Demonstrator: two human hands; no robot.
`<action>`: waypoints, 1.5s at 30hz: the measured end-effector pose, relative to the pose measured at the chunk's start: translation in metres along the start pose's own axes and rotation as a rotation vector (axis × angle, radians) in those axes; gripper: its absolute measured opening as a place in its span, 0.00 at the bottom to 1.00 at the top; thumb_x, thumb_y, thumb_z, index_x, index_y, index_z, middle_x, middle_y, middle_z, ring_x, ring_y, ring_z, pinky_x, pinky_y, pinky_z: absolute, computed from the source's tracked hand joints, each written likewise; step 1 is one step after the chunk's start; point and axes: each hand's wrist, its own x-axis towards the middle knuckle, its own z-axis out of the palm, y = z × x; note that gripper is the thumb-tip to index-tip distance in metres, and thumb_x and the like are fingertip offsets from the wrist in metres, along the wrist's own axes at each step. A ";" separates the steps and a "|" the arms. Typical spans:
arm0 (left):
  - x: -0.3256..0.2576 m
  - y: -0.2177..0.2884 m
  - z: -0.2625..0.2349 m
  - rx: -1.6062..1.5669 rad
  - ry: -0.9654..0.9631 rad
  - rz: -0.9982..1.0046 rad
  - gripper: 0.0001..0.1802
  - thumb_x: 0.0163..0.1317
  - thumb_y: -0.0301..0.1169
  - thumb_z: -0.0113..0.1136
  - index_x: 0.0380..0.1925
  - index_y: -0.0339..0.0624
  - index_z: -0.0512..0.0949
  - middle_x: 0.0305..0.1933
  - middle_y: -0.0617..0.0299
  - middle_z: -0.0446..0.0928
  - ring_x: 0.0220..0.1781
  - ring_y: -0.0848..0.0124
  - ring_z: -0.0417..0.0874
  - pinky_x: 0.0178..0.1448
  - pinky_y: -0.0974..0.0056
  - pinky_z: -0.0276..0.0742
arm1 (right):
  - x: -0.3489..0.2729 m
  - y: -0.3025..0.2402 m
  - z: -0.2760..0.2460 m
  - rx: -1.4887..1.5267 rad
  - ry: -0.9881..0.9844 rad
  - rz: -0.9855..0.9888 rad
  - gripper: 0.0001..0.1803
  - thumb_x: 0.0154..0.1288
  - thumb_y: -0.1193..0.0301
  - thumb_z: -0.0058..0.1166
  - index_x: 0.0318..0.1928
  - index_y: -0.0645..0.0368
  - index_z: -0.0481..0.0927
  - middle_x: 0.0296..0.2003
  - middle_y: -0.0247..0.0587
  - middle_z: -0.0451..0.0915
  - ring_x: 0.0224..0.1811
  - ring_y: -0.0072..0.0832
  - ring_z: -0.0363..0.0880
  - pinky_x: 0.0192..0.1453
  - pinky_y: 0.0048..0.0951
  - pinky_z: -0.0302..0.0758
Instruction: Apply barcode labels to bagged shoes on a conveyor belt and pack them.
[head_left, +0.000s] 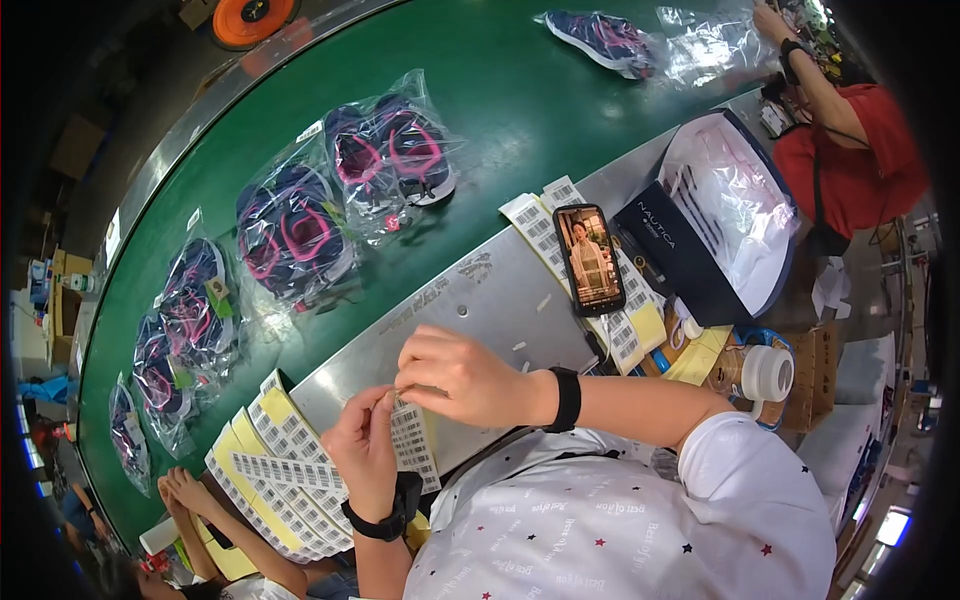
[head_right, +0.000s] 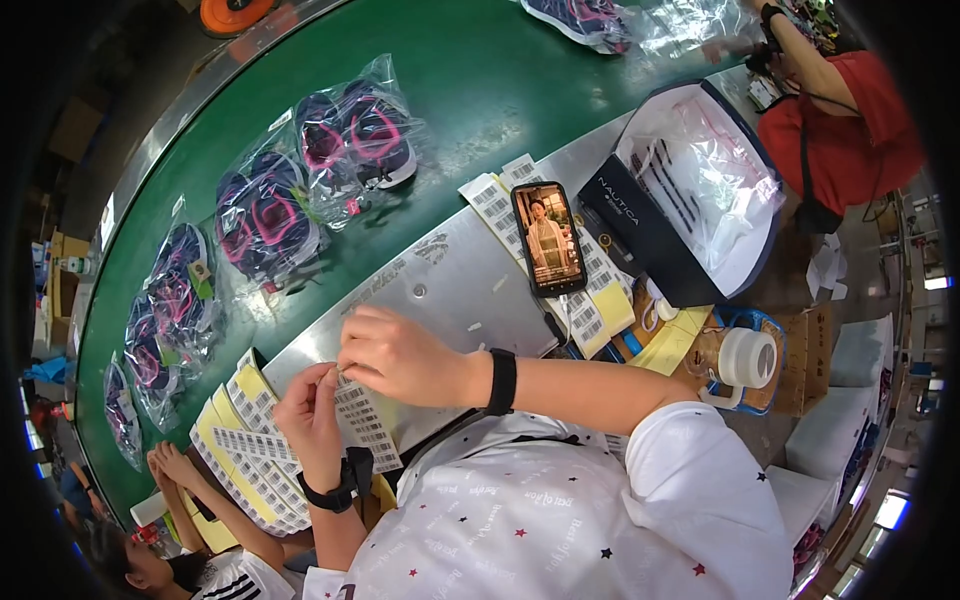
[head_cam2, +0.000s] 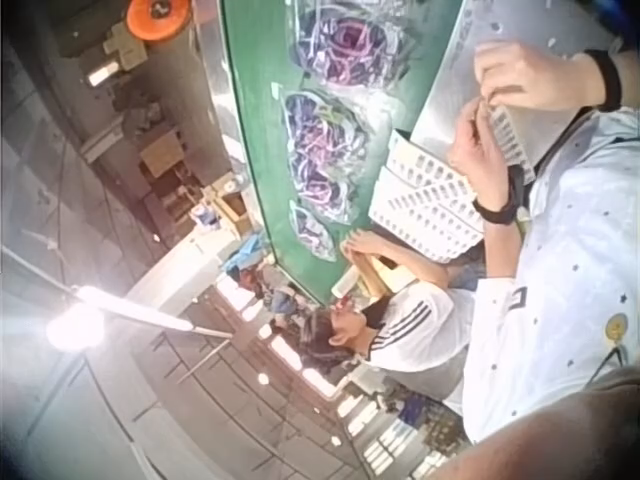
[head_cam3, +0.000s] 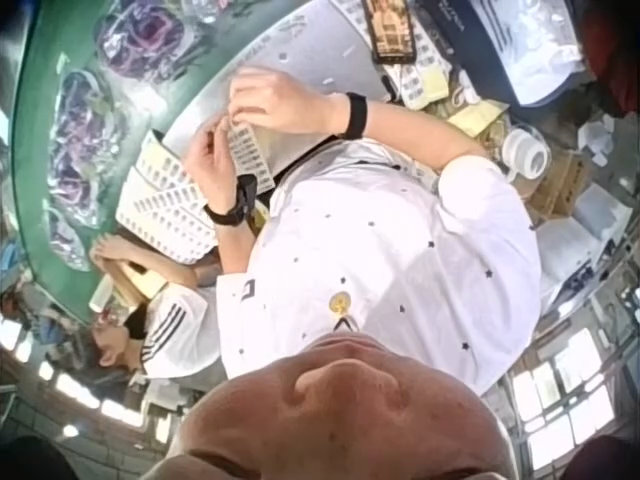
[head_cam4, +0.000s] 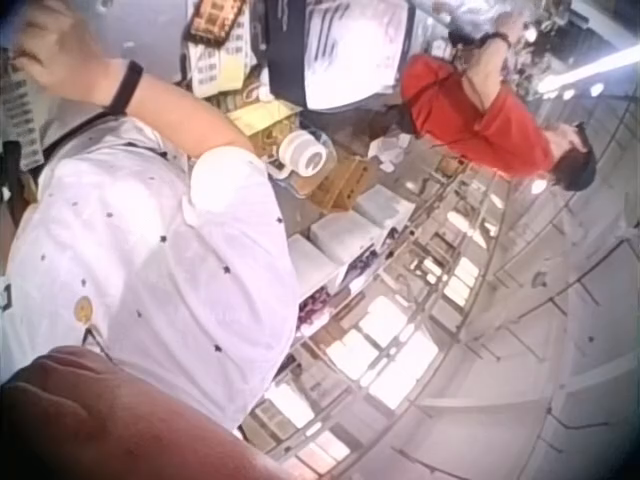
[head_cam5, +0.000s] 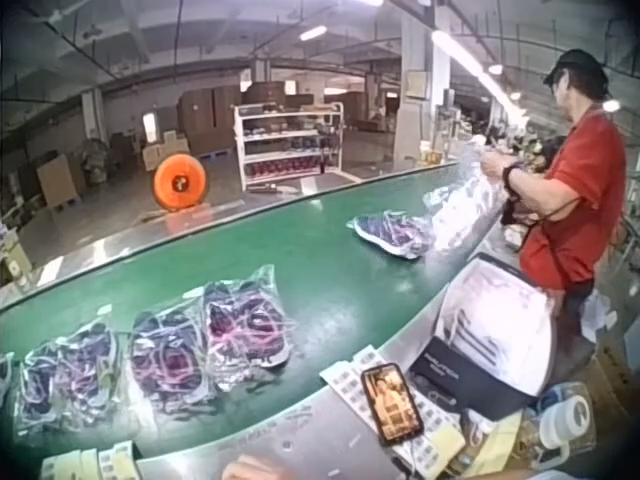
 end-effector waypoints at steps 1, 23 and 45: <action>-0.001 -0.001 0.000 -0.012 0.009 -0.027 0.04 0.66 0.22 0.59 0.36 0.31 0.81 0.26 0.69 0.77 0.27 0.85 0.71 0.31 0.78 0.63 | 0.000 -0.001 0.000 -0.005 0.011 0.005 0.05 0.53 0.77 0.63 0.31 0.62 0.80 0.32 0.37 0.74 0.37 0.36 0.73 0.42 0.35 0.71; -0.003 -0.016 0.012 -0.162 0.143 -0.087 0.08 0.65 0.20 0.60 0.43 0.31 0.79 0.25 0.70 0.75 0.26 0.87 0.69 0.29 0.79 0.62 | -0.006 -0.012 0.009 -0.438 0.075 -0.136 0.15 0.49 0.77 0.59 0.41 0.65 0.82 0.40 0.42 0.75 0.41 0.38 0.74 0.46 0.37 0.72; -0.011 -0.006 -0.002 -0.302 0.053 -0.128 0.13 0.63 0.18 0.60 0.47 0.34 0.78 0.20 0.75 0.68 0.21 0.89 0.61 0.24 0.78 0.52 | 0.006 -0.010 0.014 -0.334 0.071 -0.270 0.16 0.45 0.79 0.62 0.39 0.61 0.84 0.37 0.37 0.75 0.37 0.35 0.74 0.41 0.36 0.69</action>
